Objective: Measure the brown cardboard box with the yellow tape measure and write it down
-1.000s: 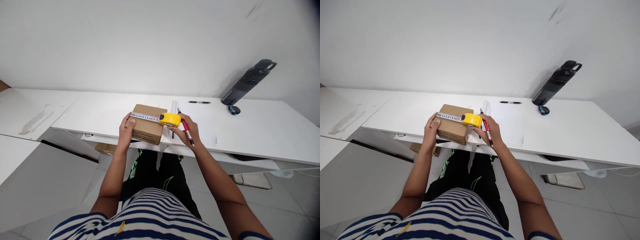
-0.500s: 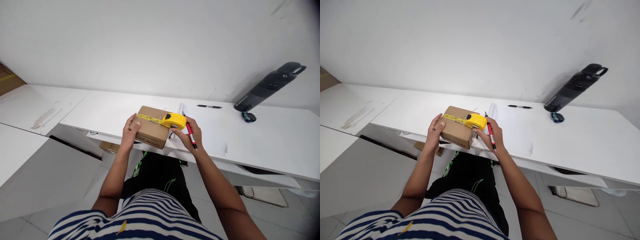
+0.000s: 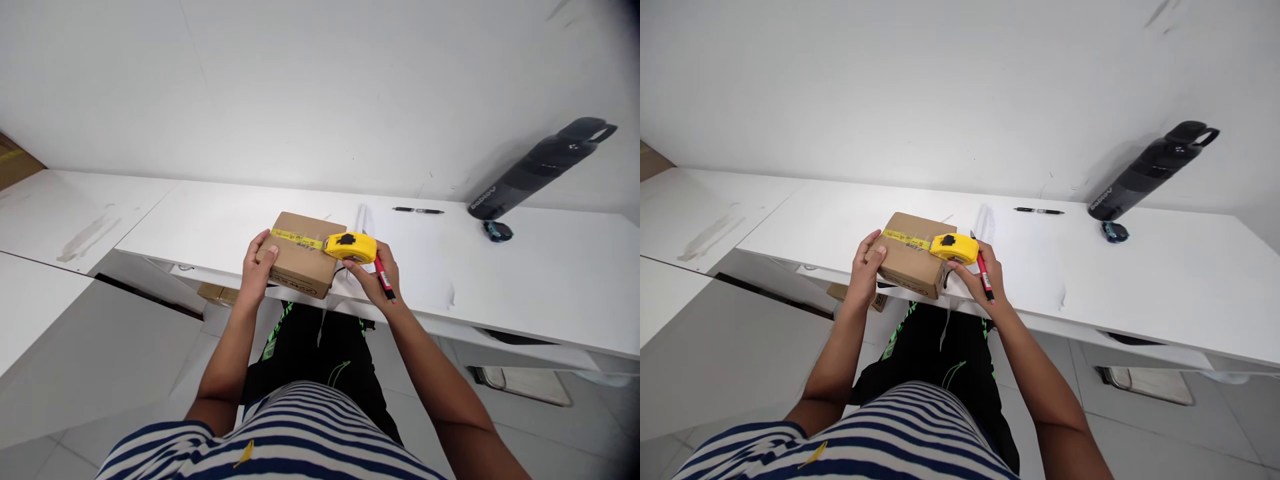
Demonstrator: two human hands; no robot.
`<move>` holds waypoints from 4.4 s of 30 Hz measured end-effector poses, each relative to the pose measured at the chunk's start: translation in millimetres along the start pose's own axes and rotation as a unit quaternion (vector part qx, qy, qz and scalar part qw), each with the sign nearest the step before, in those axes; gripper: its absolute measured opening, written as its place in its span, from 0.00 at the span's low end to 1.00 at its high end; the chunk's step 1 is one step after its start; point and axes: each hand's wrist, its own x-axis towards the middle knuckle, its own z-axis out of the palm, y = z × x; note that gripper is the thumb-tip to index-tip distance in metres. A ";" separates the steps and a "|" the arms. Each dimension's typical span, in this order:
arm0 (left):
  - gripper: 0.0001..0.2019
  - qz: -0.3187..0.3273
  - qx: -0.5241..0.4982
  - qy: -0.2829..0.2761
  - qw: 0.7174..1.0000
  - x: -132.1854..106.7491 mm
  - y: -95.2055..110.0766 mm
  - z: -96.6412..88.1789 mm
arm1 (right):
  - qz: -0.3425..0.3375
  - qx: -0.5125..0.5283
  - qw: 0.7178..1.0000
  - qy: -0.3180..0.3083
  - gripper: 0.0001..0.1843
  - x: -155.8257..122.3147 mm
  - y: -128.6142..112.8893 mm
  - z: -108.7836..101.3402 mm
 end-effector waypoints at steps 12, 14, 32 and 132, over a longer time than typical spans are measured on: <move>0.28 0.035 0.023 0.033 0.999 -7.7 -1.5 1.9 | 0.067 0.039 0.997 -0.001 0.32 -5.1 4.5 3.3; 0.24 0.085 0.059 0.066 0.992 -15.6 -2.5 2.6 | 0.078 0.043 0.996 0.020 0.31 -7.4 5.5 5.5; 0.20 0.218 0.339 0.194 0.895 -9.1 -7.2 -23.4 | 0.028 -0.385 0.914 -0.121 0.27 23.0 29.9 67.7; 0.31 0.185 0.478 -0.387 0.766 10.6 -60.0 148.1 | 0.158 -0.054 0.983 -0.083 0.19 82.1 94.0 -11.5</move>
